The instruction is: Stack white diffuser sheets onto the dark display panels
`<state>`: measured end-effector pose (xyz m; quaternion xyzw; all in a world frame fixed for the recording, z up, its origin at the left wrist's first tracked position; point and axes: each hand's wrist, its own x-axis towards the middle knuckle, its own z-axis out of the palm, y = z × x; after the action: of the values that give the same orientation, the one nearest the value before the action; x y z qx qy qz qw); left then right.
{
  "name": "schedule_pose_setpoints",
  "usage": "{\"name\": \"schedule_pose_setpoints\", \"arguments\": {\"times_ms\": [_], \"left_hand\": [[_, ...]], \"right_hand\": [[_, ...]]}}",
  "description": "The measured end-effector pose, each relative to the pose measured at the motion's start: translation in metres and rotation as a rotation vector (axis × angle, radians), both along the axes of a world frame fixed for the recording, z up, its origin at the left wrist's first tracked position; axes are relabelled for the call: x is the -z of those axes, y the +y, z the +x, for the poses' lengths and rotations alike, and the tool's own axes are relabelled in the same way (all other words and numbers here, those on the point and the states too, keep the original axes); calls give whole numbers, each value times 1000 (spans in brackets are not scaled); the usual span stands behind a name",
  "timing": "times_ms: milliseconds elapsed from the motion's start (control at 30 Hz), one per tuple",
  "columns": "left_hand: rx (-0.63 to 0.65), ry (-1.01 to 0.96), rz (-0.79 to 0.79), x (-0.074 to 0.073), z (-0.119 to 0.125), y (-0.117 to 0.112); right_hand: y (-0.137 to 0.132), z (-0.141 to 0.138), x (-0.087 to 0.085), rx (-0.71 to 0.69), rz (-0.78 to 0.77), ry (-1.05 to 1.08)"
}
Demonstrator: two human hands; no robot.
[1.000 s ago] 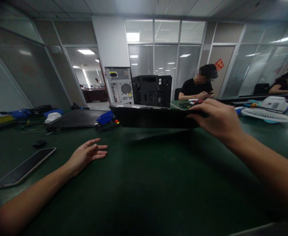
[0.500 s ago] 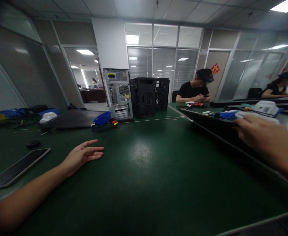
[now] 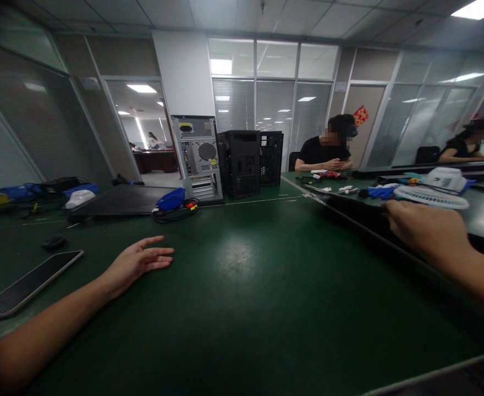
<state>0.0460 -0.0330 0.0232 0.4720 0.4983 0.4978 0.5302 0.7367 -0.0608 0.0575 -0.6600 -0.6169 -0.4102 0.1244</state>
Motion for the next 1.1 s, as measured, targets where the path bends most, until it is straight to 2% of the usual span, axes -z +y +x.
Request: {"name": "schedule_pose_setpoints", "arguments": {"times_ms": [167,367,633,867,1000,1100], "left_hand": [[14,1,0,3,-3,2],[26,8,2,8,-7,8],[28,26,-7,7,-9,5],[32,11,-8,6,-8,6],[26,5,-28,3,-7,4],[27,-6,-33,3,-7,5]], "right_hand": [[-2,-29,-19,164,-107,-47],[-12,-70,-40,242,-184,-169],[0,-77,-62,335,-278,-86],[8,-77,-68,364,-314,-63],[4,-92,-72,360,-312,-37],[-9,-117,-81,332,-316,-44]]}}
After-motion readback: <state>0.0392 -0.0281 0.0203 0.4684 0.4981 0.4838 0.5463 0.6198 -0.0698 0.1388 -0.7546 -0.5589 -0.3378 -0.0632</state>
